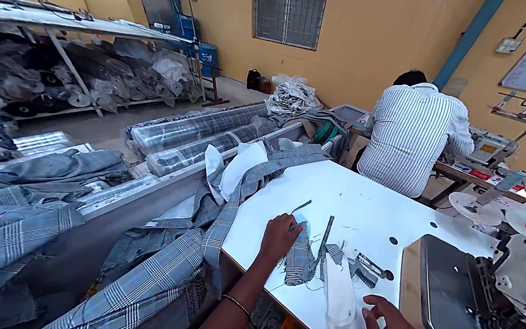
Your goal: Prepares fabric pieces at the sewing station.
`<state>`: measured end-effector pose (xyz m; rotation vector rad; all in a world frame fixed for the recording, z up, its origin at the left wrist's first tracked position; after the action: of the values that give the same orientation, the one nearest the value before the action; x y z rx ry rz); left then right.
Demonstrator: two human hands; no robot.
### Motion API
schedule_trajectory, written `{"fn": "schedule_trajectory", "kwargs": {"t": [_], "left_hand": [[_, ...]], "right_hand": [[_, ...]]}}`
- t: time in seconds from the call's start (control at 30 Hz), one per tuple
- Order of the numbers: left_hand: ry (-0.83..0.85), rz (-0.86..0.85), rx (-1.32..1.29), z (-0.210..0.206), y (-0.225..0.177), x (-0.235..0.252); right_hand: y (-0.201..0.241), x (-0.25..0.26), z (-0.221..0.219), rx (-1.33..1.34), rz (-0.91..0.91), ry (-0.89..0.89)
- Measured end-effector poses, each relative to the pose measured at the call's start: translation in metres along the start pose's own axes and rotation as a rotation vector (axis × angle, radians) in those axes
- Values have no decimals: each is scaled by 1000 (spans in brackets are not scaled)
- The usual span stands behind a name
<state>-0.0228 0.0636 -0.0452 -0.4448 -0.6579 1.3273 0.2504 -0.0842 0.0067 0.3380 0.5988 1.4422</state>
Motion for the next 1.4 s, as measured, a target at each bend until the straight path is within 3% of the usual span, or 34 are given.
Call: {"fn": "schedule_trajectory", "kwargs": {"t": [0.17, 0.23, 0.33, 0.43, 0.5, 0.6, 0.67, 0.83, 0.9, 1.0, 1.13, 1.3, 1.4], "left_hand": [[-8, 8, 1, 1, 1, -2], [3, 12, -9, 1, 0, -3], [12, 2, -31, 5, 1, -2], [27, -12, -42, 6, 2, -2], [20, -19, -37, 4, 2, -1], [29, -13, -23, 4, 0, 1], [44, -14, -19, 4, -2, 1], [22, -78, -49, 2, 3, 1], [-15, -108, -93, 0, 7, 1], [-53, -127, -145, -2, 10, 2], [-89, -100, -162, -3, 7, 1], [-54, -74, -117, -1, 4, 1], [-83, -121, -133, -2, 5, 1]], "right_hand": [[18, 52, -32, 5, 214, -210], [18, 81, -48, -70, 200, -248], [30, 104, -39, -274, 70, -218], [31, 116, -29, -253, 50, -269], [30, 122, -22, -175, 96, -216], [37, 133, -16, -231, 107, 22], [43, 144, -15, -246, 95, 30], [45, 173, -20, 435, 0, 52], [36, 171, -30, 594, 152, -28], [17, 157, -32, 421, 383, -240], [4, 149, -29, 48, 523, -227], [5, 151, -27, 64, 384, -510], [5, 140, -20, 30, 240, -332]]}}
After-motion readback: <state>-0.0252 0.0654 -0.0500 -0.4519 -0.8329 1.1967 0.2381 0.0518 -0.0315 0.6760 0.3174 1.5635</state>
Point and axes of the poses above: each hand's wrist, its own x-axis towards the middle knuckle, its own z-axis out of the back of the hand, y = z × x, the point moved 1 cm from there along x, towards the middle knuckle, and after that the axes turned 10 degrees about -z, right-handed, at the moved point
